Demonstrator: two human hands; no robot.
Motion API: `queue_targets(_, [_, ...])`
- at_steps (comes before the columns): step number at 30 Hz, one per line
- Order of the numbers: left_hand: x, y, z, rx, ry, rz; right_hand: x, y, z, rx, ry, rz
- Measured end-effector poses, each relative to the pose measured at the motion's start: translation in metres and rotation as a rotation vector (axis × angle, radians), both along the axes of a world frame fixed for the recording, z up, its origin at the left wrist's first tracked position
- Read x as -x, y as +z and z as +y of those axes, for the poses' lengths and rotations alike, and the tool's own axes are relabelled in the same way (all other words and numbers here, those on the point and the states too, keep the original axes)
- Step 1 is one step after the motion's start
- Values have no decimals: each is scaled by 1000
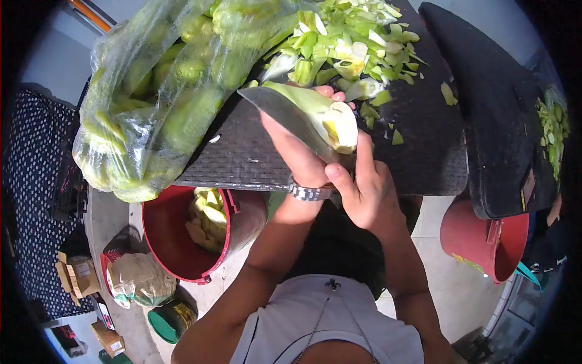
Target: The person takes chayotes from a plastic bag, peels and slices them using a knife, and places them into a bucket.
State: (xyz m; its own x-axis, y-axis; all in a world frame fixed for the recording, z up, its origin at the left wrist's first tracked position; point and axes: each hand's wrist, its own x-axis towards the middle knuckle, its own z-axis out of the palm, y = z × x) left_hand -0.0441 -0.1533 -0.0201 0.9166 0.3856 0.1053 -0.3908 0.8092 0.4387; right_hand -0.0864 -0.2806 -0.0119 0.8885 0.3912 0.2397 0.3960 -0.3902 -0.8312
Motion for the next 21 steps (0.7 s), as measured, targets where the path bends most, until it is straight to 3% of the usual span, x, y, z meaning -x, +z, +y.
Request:
queue_targets(3, [-5,-1,24,83,-273,-195,2,1,-9,24,37,112])
queue_targets(8, [0,15,9,183,-78,-40,0,-16,-2,124,-52,-153])
queue_targets(15, [4,21,5,71,9,115,-1,-19,-2,40,-48,-151])
queue_targets(21, [7,13,3,93,42,99,2,-23,2,53,-93,-184])
